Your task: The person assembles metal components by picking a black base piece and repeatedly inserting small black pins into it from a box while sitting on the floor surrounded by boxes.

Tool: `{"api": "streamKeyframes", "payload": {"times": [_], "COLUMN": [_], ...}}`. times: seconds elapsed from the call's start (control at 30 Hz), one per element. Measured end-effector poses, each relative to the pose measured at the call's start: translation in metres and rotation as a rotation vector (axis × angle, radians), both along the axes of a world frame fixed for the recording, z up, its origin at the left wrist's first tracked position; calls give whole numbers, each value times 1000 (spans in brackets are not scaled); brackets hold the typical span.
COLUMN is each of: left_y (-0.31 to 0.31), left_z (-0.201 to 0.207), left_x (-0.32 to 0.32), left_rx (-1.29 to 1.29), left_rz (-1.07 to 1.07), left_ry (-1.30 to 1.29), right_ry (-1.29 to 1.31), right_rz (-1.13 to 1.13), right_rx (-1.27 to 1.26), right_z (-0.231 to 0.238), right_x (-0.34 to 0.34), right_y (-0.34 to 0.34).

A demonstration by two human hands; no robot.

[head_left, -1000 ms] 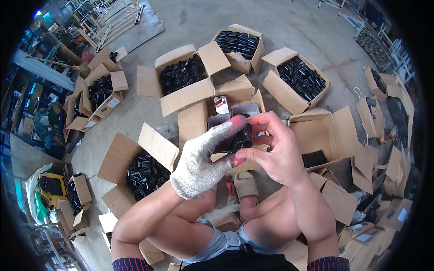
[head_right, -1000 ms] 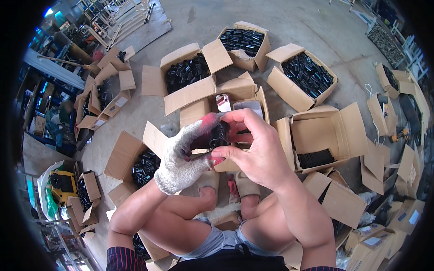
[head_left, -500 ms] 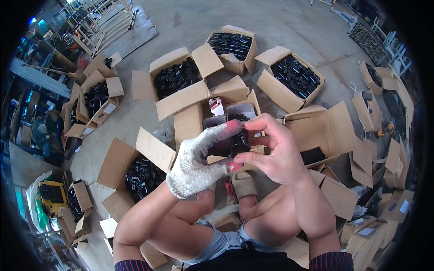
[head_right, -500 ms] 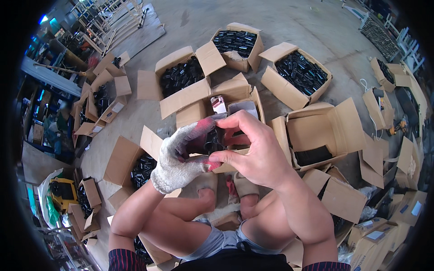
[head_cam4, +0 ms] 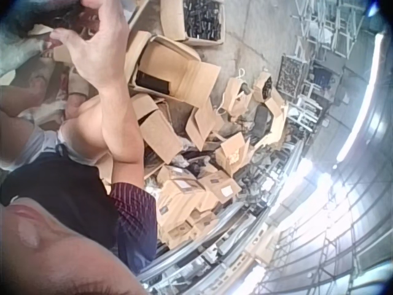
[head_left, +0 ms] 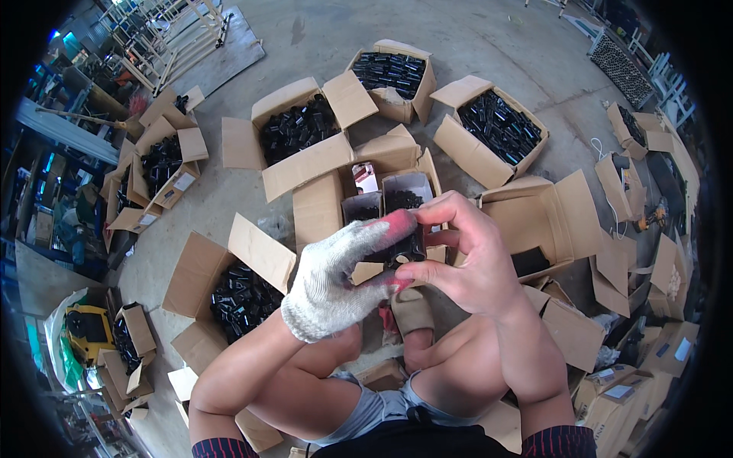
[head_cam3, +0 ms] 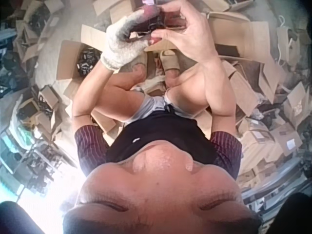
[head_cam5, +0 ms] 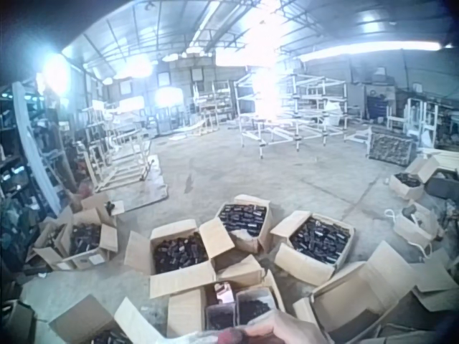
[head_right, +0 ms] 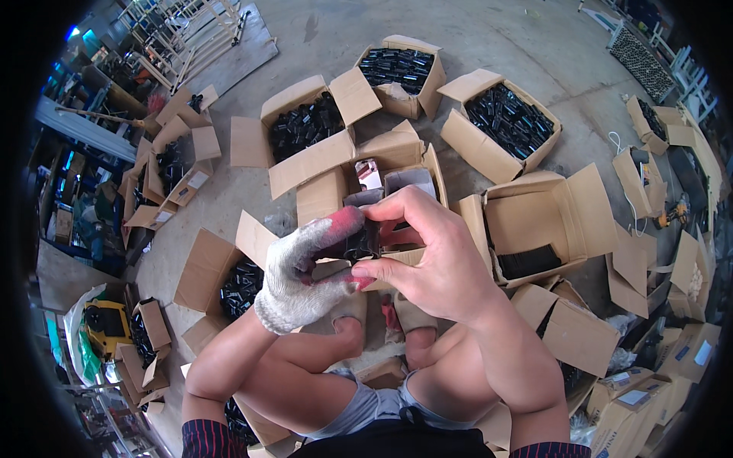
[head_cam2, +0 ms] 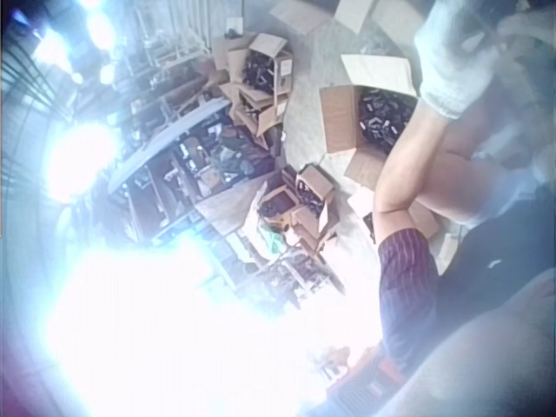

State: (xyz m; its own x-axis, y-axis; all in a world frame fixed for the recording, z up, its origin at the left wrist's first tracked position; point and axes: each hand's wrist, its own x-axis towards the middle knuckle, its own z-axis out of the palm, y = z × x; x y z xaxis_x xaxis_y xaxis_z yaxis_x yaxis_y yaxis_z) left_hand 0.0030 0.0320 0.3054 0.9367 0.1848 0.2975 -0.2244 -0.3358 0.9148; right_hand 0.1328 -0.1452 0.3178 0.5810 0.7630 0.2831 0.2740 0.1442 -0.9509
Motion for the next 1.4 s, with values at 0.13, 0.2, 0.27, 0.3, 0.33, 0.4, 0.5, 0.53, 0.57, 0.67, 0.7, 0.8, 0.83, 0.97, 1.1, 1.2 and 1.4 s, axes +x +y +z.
{"api": "streamKeyframes", "payload": {"times": [0.13,0.2,0.27,0.3,0.33,0.4,0.5,0.53,0.57,0.67,0.7,0.8,0.83,0.97,1.1,1.2,1.4], "left_y": [2,1,0,-1,-2,-4,-7,-6,-3,0,-2,19,27,72,92,111,132], "left_z": [11,12,12,11,11,10,11,12,4,7,11,4,5,1,-17,-59,-156], "left_x": [-1,-3,-4,-5,-5,-7,-6,-5,-4,-2,4,14,15,11,-2,-32,-52], "left_rx": [133,119,100,87,75,54,20,7,-7,-267,-570,-756,-788,-937,-956,-1033,-1277], "left_rz": [-46,-43,-41,-40,-39,-30,-32,-37,-37,-54,-32,23,38,63,164,253,324], "left_ry": [-11,-19,-32,-41,-49,-32,8,24,33,68,119,118,63,-86,-62,52,143], "right_ry": [-28,-11,-31,-41,-29,-2,-12,-86,-159,-61,86,247,230,256,312,264,-27], "right_rz": [72,71,43,29,26,17,13,6,0,44,61,3,-49,-193,-152,-91,27], "right_rx": [15,27,33,36,33,22,-1,-16,-31,25,81,152,123,40,-13,-173,-631], "right_z": [-2,-2,1,2,3,3,0,0,1,-8,-9,-8,-6,0,7,-32,-201], "right_x": [3,1,-2,-3,-4,-5,-4,-3,0,2,2,0,3,17,32,58,81], "right_y": [-3,-3,-1,-1,-2,-4,-6,-6,-4,3,6,8,7,1,-1,24,97]}}
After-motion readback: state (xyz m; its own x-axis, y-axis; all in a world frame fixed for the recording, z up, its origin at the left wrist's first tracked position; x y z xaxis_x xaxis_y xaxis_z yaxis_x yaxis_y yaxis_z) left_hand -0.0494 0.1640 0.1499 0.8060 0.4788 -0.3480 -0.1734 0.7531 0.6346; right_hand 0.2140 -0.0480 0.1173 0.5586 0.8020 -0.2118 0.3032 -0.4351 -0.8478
